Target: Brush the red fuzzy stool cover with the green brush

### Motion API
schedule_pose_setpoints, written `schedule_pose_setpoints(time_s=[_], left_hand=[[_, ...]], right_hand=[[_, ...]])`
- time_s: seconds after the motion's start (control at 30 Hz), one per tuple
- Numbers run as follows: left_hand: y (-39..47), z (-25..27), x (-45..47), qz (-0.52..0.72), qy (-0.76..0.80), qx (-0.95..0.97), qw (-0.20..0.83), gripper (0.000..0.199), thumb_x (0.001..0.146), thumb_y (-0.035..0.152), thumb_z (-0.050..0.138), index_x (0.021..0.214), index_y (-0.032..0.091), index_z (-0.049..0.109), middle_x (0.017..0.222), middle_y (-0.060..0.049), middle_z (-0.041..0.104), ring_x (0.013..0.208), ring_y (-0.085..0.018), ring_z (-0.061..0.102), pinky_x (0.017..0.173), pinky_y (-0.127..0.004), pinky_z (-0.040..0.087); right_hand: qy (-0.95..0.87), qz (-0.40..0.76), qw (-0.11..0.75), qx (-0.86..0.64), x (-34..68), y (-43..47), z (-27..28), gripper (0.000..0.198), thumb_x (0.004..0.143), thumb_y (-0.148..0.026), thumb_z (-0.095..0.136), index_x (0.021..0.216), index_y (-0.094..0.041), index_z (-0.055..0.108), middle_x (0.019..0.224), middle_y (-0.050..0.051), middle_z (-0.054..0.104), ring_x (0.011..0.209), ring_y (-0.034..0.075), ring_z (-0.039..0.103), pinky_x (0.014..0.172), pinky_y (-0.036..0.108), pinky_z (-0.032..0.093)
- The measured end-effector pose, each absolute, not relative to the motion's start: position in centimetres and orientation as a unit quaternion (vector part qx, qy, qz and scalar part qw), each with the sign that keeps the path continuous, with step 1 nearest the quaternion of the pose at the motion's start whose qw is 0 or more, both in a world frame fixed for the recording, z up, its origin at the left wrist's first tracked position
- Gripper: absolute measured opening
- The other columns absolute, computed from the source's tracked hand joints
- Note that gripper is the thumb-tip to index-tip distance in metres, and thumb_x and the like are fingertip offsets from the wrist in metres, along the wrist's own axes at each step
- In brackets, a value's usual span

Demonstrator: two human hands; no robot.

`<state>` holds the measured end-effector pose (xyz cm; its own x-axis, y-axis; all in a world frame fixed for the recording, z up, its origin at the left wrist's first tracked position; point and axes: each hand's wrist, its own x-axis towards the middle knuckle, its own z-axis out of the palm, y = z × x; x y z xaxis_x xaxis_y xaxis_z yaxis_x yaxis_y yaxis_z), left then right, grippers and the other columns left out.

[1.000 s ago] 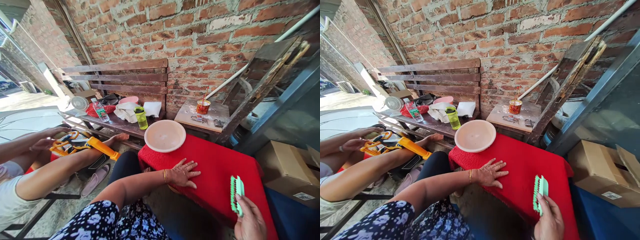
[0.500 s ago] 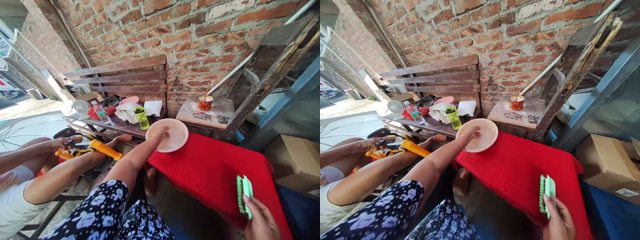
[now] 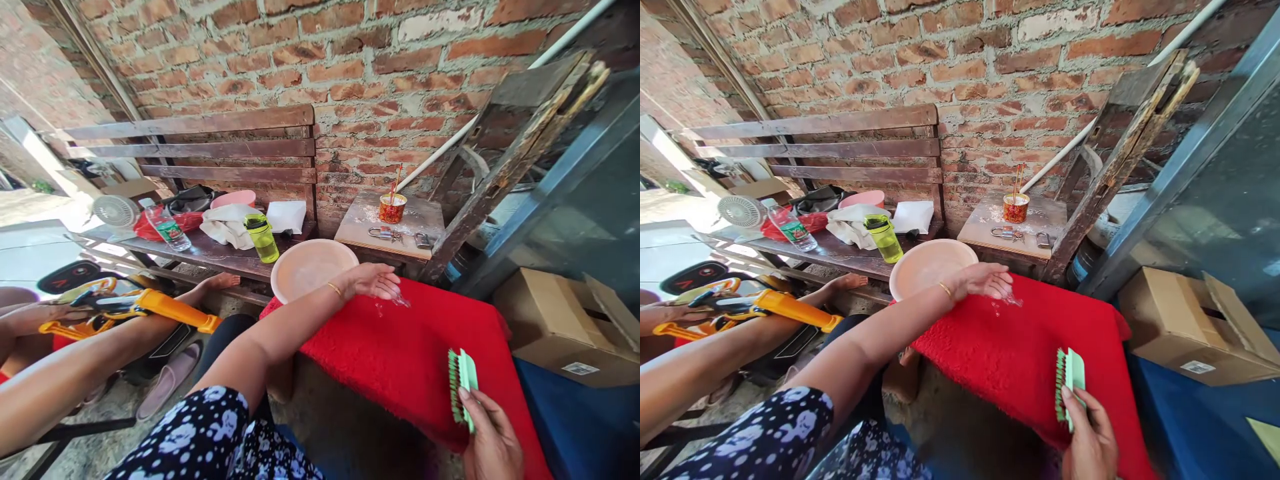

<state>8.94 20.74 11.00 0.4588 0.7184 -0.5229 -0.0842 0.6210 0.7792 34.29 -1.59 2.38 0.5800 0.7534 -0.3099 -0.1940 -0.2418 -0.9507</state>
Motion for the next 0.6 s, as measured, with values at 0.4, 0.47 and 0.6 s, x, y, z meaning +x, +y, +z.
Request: schedule_pose_setpoints(time_s=[0.4,0.47,0.6], left_hand=[[10.2,2.3,16.3,0.071,0.348,0.89,0.286,0.065,0.095,0.06,0.054,0.149,0.025,0.045,0.163,-0.008,0.03,0.153,-0.029,0.019,0.123,-0.059,0.006],[9.6,1.4,13.9,0.036,0.364,0.912,0.185,0.071,0.096,0.064,0.049,0.153,0.023,0.039,0.164,-0.011,0.026,0.153,-0.029,0.017,0.123,-0.058,0.009],[9.2,-0.3,7.4,0.047,0.445,0.891,0.076,0.072,0.097,0.066,0.043,0.156,0.024,0.035,0.164,-0.013,0.024,0.152,-0.031,0.021,0.122,-0.056,0.019]], right_hand=[[-0.196,0.428,0.601,-0.646,34.9,-1.6,2.2,0.058,0.053,-0.054,0.089,0.096,-0.019,0.071,0.087,0.0,0.073,0.084,0.019,0.065,0.068,0.026,0.05],[-0.195,0.433,0.609,-0.635,34.9,-1.6,2.2,0.057,0.053,-0.053,0.089,0.095,-0.019,0.071,0.087,0.0,0.073,0.082,0.019,0.065,0.067,0.026,0.051],[-0.216,0.436,0.615,-0.62,35.2,-1.7,1.3,0.056,0.054,-0.051,0.088,0.097,-0.018,0.07,0.089,0.001,0.073,0.083,0.02,0.066,0.069,0.028,0.052]])
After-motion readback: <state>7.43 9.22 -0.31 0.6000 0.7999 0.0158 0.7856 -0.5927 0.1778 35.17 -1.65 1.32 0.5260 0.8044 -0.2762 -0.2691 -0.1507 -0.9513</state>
